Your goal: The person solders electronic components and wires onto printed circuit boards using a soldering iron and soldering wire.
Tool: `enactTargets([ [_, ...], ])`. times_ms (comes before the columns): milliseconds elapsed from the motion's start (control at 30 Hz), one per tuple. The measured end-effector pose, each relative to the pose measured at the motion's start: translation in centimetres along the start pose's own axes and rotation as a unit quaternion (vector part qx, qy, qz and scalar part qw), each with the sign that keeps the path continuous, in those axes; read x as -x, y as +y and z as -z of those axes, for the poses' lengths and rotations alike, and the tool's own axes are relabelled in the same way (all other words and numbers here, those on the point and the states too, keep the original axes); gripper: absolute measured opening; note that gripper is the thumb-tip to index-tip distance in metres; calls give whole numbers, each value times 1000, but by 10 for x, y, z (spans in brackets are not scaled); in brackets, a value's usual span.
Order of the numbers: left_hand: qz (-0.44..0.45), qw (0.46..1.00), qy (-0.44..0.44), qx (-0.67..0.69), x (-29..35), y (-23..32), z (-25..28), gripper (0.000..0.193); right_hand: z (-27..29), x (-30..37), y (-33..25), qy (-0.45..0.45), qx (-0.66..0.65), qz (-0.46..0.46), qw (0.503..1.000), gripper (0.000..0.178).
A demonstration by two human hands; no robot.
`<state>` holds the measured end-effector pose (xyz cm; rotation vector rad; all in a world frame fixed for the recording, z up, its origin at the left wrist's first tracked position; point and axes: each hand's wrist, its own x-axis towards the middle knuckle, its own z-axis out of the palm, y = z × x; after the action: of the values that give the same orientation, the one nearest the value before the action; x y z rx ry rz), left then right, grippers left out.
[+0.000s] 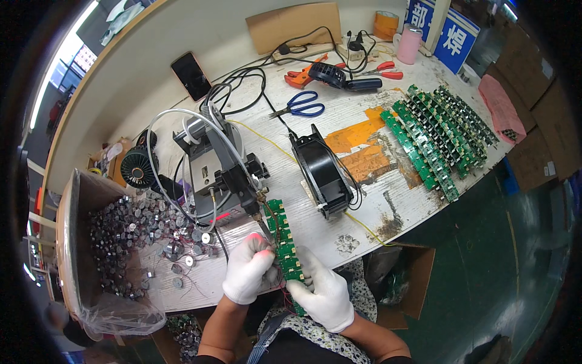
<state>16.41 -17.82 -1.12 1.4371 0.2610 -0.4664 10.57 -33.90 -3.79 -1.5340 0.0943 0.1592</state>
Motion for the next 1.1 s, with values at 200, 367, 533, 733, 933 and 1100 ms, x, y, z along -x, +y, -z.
enactTargets([
  [200, -12, 1000, 2, -4, -2, -1, -1, 9, -2, 2, -7, 17, -4, 19, 1000, 62],
  [367, -13, 1000, 2, -5, -4, -4, 0, 9, -2, 1, -5, 18, -1, 1, 1000, 62],
  [533, -19, 999, 6, -25, -4, -3, -1, 8, -1, 1, -5, 19, -6, -7, 1000, 62],
  [733, -6, 1000, 1, -8, -4, 1, -2, 8, -1, 1, -9, 19, -22, 4, 1000, 62],
  [933, -13, 1000, 8, -23, -3, 0, -2, 7, -1, 1, -3, 26, 27, 40, 998, 61],
  [1100, -9, 999, 3, -40, -2, -5, -1, 7, -2, 4, 8, 31, -1, 33, 999, 63],
])
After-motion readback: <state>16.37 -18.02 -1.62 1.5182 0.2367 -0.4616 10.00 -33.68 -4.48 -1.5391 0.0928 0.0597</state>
